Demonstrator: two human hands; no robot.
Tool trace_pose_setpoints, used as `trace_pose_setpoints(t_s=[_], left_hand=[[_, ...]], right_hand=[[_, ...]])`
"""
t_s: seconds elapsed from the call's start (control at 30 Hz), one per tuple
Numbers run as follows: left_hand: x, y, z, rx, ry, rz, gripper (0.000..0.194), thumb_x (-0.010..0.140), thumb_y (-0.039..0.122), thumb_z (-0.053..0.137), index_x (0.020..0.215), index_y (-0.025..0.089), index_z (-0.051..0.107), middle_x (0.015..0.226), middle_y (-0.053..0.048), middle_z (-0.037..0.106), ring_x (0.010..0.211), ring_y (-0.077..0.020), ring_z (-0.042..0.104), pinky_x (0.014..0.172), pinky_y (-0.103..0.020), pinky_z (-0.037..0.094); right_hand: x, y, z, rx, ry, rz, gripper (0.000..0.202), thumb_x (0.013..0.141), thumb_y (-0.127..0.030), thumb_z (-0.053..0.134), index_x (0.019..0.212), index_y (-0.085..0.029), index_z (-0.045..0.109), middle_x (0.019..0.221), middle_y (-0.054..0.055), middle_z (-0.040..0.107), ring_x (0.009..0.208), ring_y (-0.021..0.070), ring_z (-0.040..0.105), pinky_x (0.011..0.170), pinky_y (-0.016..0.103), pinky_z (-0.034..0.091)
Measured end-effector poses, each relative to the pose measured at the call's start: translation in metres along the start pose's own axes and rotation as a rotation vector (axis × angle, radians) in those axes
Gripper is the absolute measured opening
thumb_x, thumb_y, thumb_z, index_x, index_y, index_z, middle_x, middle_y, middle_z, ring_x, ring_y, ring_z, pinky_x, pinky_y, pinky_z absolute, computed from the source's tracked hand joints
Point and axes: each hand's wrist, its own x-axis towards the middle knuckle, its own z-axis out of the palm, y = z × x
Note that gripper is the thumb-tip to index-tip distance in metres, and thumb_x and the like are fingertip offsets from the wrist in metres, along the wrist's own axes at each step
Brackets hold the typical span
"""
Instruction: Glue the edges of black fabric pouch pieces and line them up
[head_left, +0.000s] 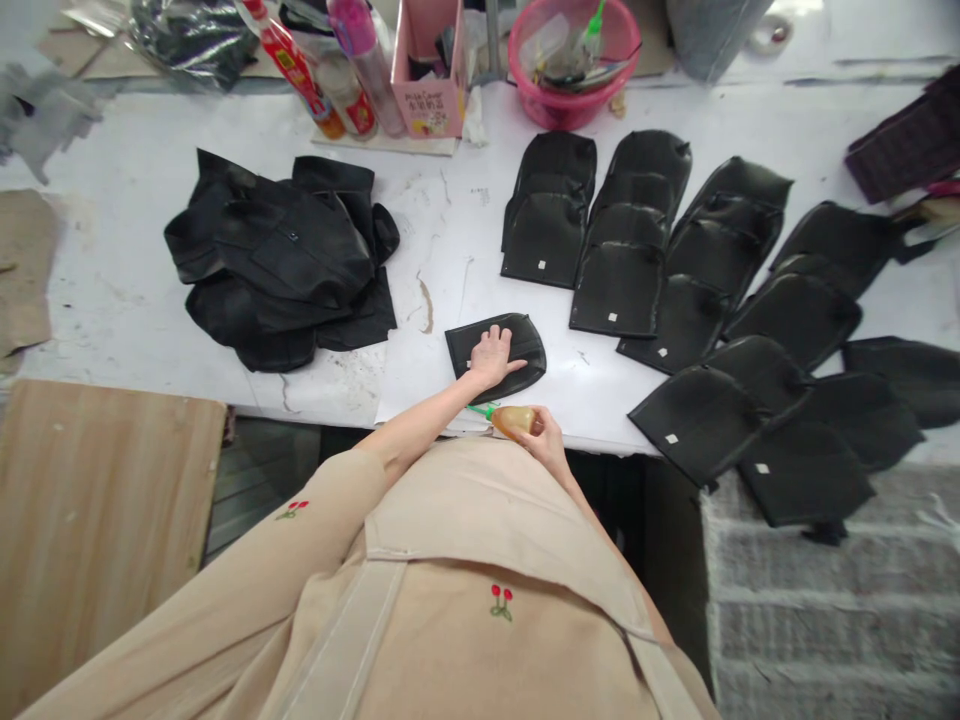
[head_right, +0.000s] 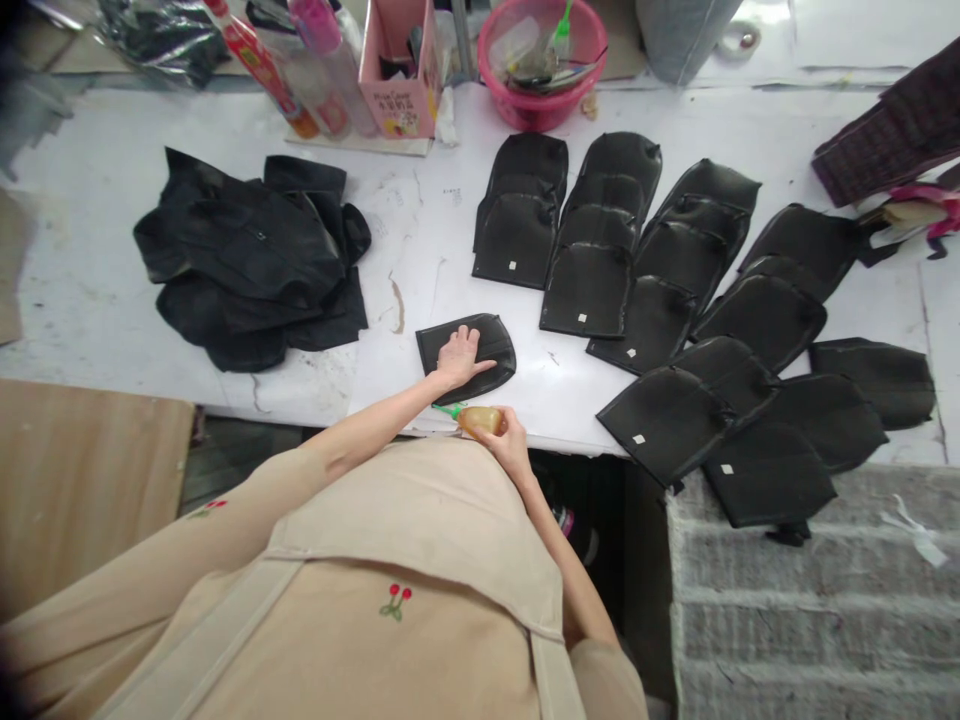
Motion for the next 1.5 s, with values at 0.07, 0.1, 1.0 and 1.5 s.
trace_pose_setpoints(t_s=[0.07, 0.1, 1.0, 1.5], left_hand=[[0.0, -0.01, -0.005, -0.088, -0.015, 0.04, 0.053, 0.083, 0.051, 0.069, 0.119, 0.014, 0.056, 0.121, -0.018, 0.055, 0.106, -0.0308, 0.057, 0.079, -0.034, 0.047], [-0.001, -0.017, -0.009, -0.149, -0.021, 0.068, 0.046, 0.086, 0.048, 0.067, 0.117, 0.015, 0.058, 0.119, -0.016, 0.057, 0.102, -0.0278, 0.059, 0.078, -0.033, 0.047], [-0.063, -0.108, 0.005, -0.78, 0.348, -0.498, 0.013, 0.068, 0.029, 0.062, 0.071, 0.02, 0.054, 0.071, 0.002, 0.06, 0.066, -0.0153, 0.058, 0.065, -0.029, 0.051], [-0.079, -0.053, -0.022, -1.545, -0.017, -0.818, 0.021, 0.07, 0.007, 0.055, 0.083, 0.023, 0.06, 0.084, -0.002, 0.07, 0.087, -0.0164, 0.07, 0.077, -0.025, 0.057]], right_hand=[[-0.003, 0.0, -0.008, 0.206, 0.007, 0.108, 0.048, 0.062, -0.045, 0.083, 0.097, -0.02, 0.062, 0.089, 0.001, 0.072, 0.072, 0.0194, 0.066, 0.066, 0.032, 0.055], [-0.005, 0.0, -0.013, 0.296, 0.016, 0.149, 0.045, 0.063, -0.044, 0.083, 0.095, -0.02, 0.063, 0.086, 0.001, 0.072, 0.064, 0.0167, 0.064, 0.057, 0.028, 0.052], [-0.012, 0.02, -0.103, 1.216, 0.471, 0.182, 0.038, 0.064, -0.037, 0.089, 0.095, -0.025, 0.069, 0.091, -0.003, 0.076, 0.076, 0.0118, 0.071, 0.056, 0.018, 0.058], [-0.013, 0.019, -0.143, 1.18, 0.573, 0.146, 0.043, 0.063, -0.041, 0.09, 0.095, -0.024, 0.068, 0.091, 0.001, 0.075, 0.076, 0.016, 0.07, 0.047, 0.019, 0.056]])
